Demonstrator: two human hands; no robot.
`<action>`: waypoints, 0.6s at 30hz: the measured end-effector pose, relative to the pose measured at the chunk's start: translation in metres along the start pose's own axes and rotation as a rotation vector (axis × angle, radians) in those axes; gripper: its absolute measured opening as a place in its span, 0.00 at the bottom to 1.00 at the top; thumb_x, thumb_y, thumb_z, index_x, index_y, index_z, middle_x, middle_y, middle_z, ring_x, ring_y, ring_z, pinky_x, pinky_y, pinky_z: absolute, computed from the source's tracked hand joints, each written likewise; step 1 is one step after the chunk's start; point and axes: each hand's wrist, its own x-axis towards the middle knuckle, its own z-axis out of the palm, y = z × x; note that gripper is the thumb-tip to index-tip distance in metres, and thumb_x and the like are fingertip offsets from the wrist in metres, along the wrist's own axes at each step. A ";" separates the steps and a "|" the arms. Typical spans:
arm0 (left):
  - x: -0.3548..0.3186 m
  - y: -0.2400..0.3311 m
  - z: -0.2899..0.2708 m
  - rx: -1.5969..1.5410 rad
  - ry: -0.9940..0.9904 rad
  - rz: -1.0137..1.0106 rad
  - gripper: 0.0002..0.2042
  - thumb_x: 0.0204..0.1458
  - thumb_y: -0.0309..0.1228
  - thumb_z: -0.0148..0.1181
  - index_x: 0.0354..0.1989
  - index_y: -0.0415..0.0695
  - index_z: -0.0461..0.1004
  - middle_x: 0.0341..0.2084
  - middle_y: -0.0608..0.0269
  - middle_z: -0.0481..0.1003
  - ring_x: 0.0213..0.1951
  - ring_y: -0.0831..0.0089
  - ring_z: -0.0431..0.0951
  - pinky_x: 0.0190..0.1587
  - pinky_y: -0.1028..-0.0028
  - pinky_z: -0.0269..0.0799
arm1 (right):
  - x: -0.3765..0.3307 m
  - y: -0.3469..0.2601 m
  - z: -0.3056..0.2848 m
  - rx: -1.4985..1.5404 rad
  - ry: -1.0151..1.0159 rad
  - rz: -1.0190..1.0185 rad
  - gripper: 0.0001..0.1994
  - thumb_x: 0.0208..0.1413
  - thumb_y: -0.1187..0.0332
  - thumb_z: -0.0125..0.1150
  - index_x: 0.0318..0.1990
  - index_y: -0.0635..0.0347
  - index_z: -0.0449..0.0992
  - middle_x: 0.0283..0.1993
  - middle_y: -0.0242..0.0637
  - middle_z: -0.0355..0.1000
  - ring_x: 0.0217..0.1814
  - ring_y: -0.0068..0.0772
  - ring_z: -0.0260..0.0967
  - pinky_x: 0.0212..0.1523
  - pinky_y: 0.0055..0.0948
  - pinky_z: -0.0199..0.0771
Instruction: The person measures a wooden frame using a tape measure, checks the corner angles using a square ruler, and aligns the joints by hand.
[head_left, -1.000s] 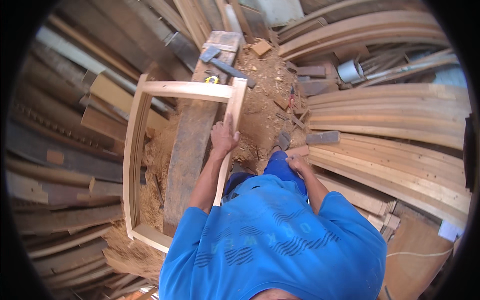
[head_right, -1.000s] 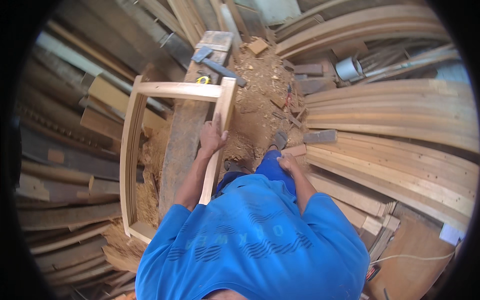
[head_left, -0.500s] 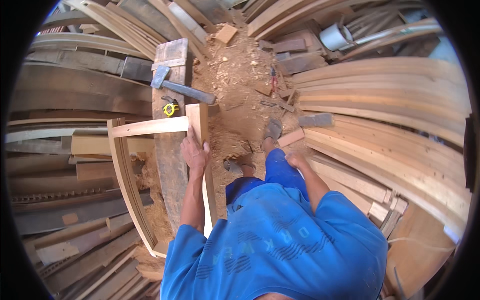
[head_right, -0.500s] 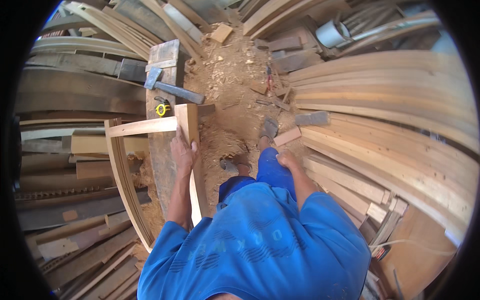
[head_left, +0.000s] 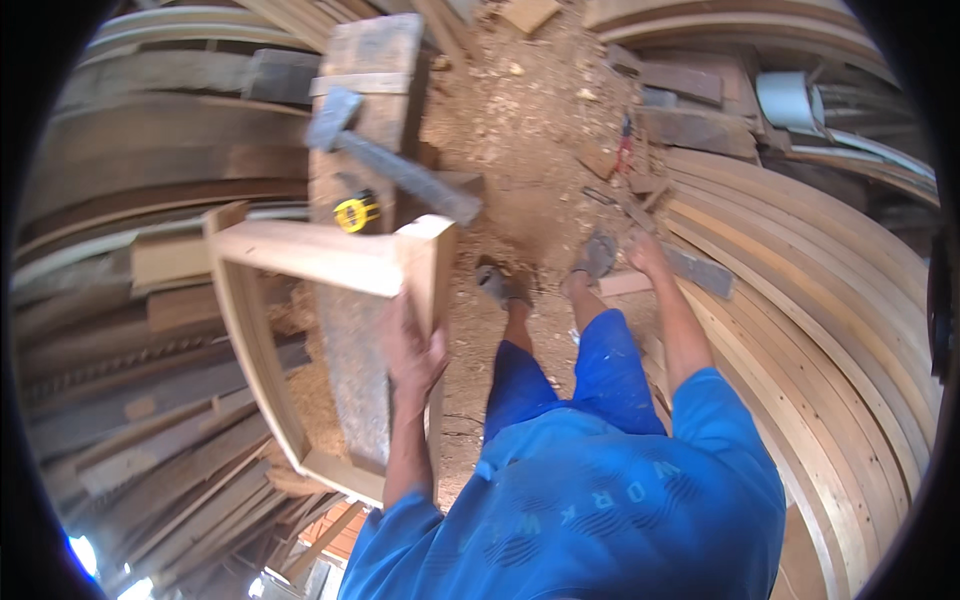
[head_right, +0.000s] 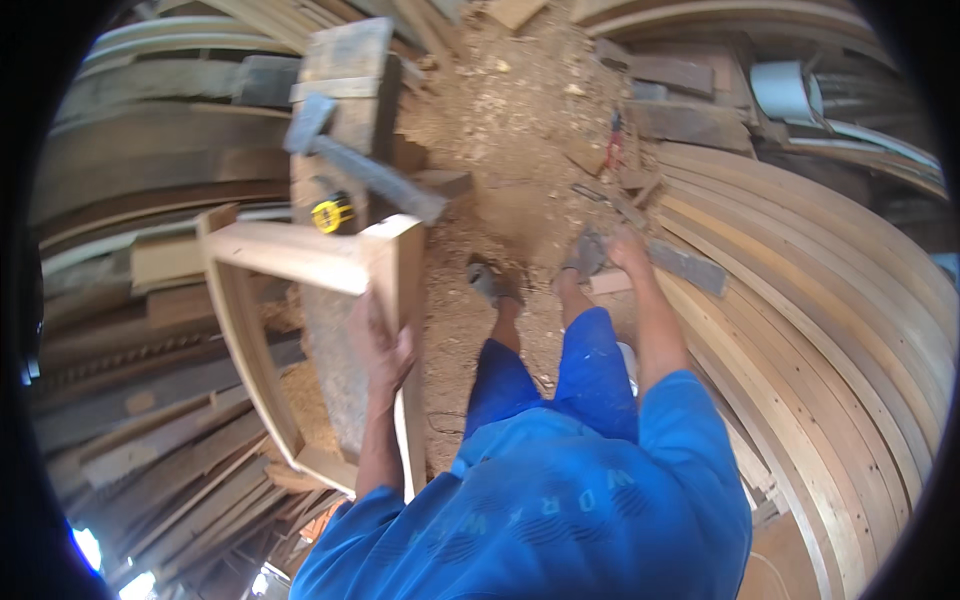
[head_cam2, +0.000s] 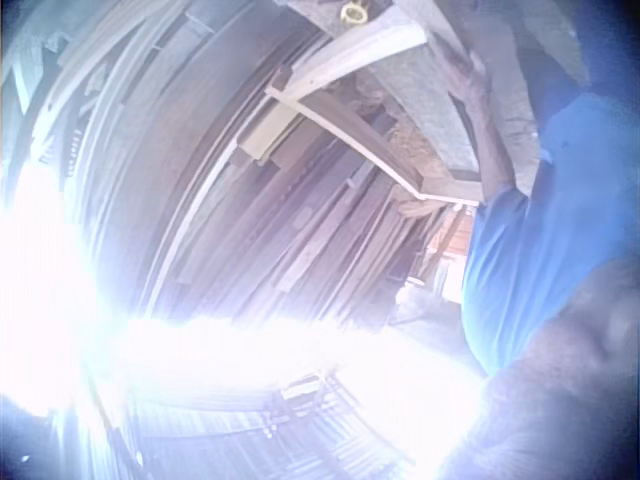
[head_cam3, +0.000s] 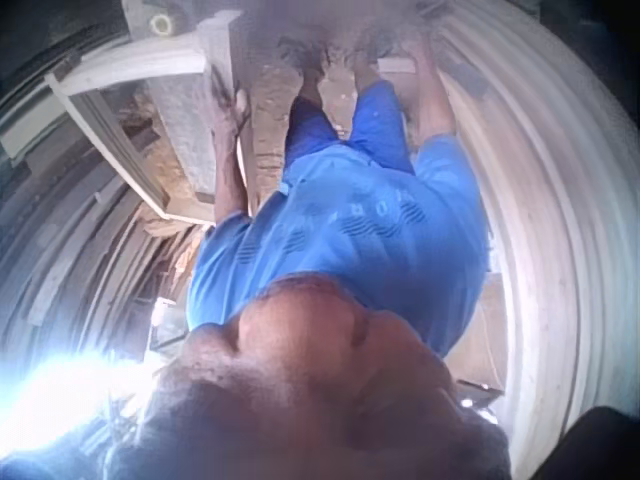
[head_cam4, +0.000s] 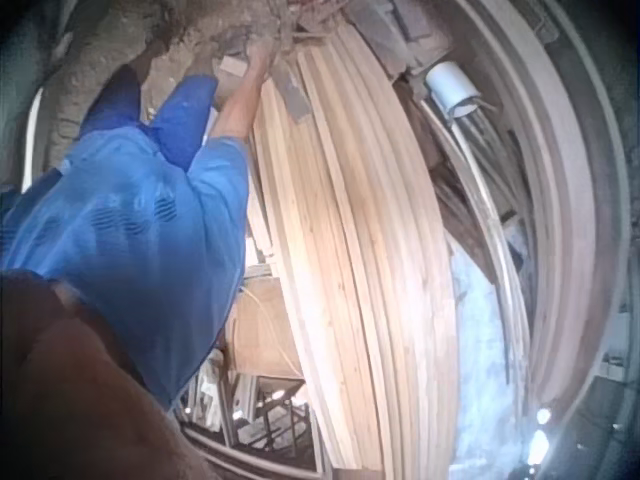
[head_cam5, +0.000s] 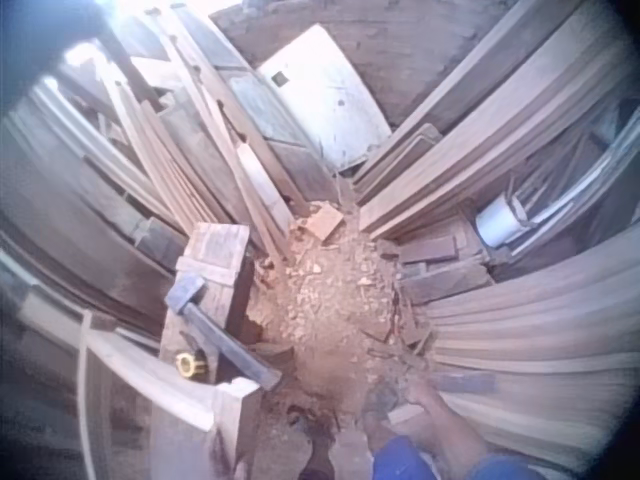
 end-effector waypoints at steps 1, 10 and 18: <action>-0.003 -0.001 0.001 -0.026 0.012 -0.032 0.41 0.39 0.22 0.65 0.68 0.40 0.57 0.55 0.42 0.69 0.56 0.44 0.68 0.62 0.53 0.62 | 0.007 -0.017 -0.005 -0.021 -0.021 0.035 0.19 0.53 0.58 0.57 0.41 0.66 0.80 0.47 0.61 0.75 0.53 0.60 0.73 0.51 0.49 0.73; -0.032 -0.013 -0.005 -0.242 -0.035 -0.306 0.44 0.49 0.24 0.64 0.73 0.40 0.44 0.69 0.45 0.55 0.68 0.53 0.58 0.68 0.55 0.56 | 0.197 0.047 0.154 -0.251 -0.077 0.115 0.20 0.50 0.60 0.61 0.49 0.63 0.78 0.53 0.56 0.74 0.57 0.57 0.72 0.57 0.48 0.72; -0.023 -0.009 0.008 -0.092 -0.010 -0.349 0.47 0.47 0.30 0.64 0.73 0.41 0.41 0.66 0.45 0.56 0.66 0.54 0.60 0.67 0.56 0.58 | 0.261 0.041 0.179 -0.412 0.269 0.150 0.23 0.56 0.70 0.52 0.61 0.61 0.65 0.63 0.52 0.67 0.62 0.56 0.68 0.59 0.47 0.68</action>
